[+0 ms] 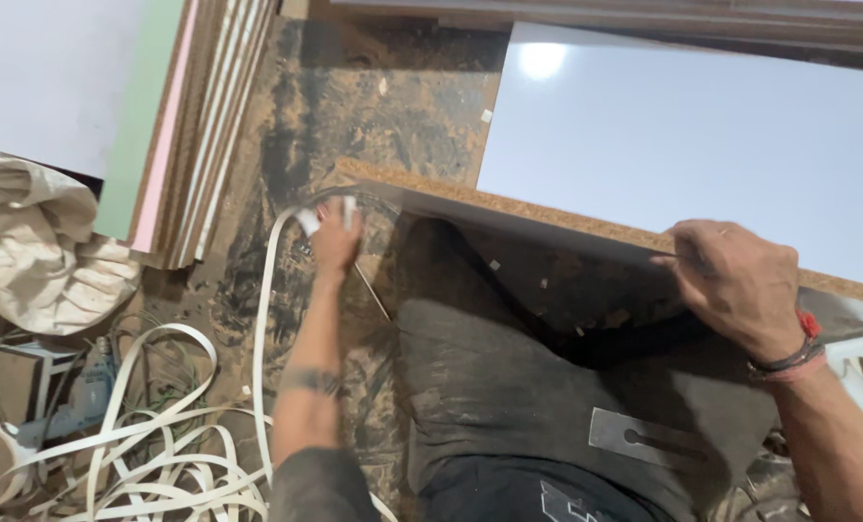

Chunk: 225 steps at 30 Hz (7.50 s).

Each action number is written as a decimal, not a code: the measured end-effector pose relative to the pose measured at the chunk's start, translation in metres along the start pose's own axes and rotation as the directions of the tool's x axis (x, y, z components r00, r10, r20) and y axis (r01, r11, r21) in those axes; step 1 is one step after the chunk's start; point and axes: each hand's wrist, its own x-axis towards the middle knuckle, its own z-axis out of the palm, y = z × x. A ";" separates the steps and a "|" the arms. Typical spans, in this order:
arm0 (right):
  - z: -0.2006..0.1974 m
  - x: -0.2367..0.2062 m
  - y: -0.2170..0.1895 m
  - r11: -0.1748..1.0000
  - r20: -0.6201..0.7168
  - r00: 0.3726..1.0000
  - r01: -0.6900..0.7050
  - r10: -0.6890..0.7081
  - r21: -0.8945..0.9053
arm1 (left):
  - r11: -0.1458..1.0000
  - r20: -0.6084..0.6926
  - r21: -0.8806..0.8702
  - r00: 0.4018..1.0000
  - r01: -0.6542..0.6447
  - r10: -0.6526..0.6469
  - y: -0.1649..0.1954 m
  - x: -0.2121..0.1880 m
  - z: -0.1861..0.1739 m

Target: The person sits on the workshop floor and presses white edge banding tape onto the edges of laminated boards using a heated iron, running the iron along the edge while guiding the tape by hand. They press the warmed tape down, set finished boards aside, and repeat the process on additional boards.

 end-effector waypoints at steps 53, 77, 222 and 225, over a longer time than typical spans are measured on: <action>-0.117 -0.210 0.273 0.643 0.106 0.812 -0.527 0.574 0.556 | 0.760 0.465 -0.262 0.613 -0.594 0.639 0.113 0.138 -0.105; -0.022 -0.267 0.246 0.418 0.251 0.470 -0.878 0.846 0.233 | 0.359 -0.076 -0.788 0.658 -0.500 0.749 0.591 -0.005 -0.029; -0.091 0.004 0.046 0.594 0.246 0.897 -0.430 0.367 0.680 | 0.561 0.040 -0.725 0.788 -0.401 0.615 0.256 0.068 -0.094; -0.107 -0.032 0.102 0.537 0.260 0.837 -0.516 0.481 0.668 | 0.574 0.041 -0.708 0.787 -0.413 0.616 0.255 0.067 -0.090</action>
